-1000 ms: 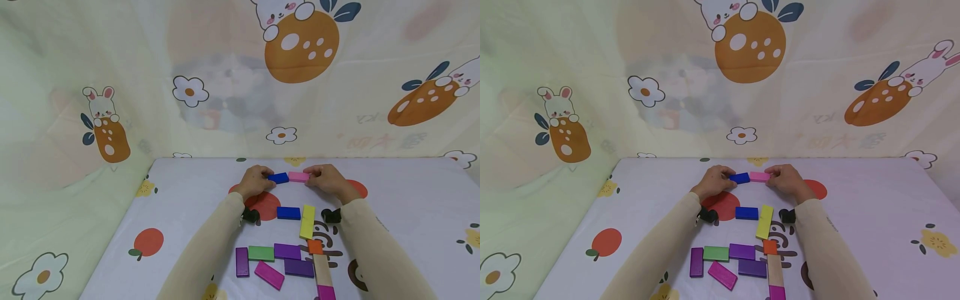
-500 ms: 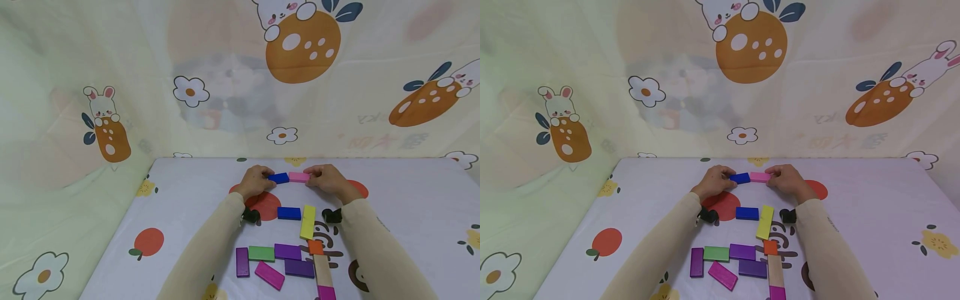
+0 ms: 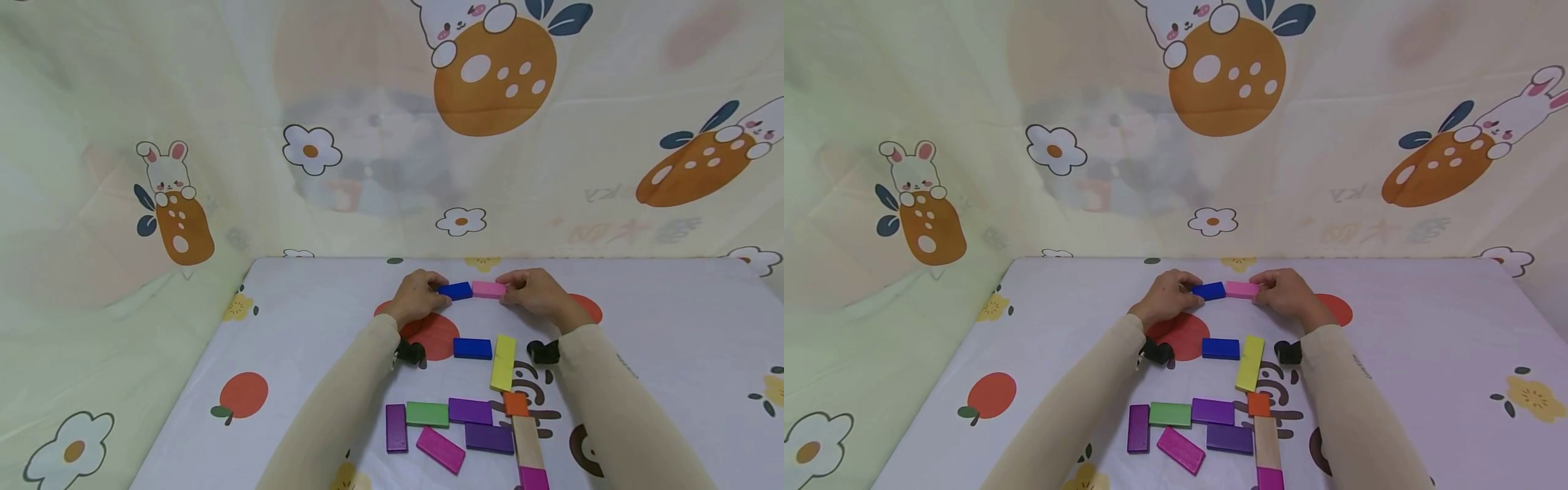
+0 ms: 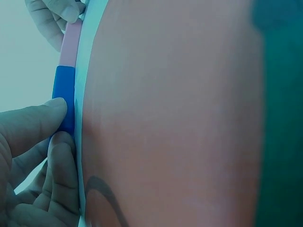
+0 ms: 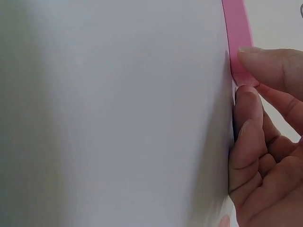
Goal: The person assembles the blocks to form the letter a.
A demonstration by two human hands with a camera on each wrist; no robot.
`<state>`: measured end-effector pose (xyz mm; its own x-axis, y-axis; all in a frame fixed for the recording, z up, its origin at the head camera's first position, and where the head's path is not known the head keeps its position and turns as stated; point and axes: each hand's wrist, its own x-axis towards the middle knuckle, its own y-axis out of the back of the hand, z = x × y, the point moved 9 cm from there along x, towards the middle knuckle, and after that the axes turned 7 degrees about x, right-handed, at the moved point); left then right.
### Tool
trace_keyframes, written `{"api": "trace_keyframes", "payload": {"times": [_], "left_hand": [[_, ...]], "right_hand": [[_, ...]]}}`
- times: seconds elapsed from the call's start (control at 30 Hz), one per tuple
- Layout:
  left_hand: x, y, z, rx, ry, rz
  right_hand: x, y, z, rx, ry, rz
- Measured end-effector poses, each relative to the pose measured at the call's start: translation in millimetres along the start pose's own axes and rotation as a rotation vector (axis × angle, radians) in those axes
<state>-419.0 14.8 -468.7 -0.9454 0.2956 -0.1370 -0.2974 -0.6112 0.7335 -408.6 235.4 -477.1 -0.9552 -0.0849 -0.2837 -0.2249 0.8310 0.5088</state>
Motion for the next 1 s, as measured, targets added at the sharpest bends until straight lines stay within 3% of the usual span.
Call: {"api": "trace_keyframes", "payload": {"times": [1.0], "left_hand": [[2.0, -0.9, -0.7, -0.001, -0.01, -0.005]], "right_hand": [[0.7, -0.7, -0.6, -0.002, 0.009, -0.01]]}}
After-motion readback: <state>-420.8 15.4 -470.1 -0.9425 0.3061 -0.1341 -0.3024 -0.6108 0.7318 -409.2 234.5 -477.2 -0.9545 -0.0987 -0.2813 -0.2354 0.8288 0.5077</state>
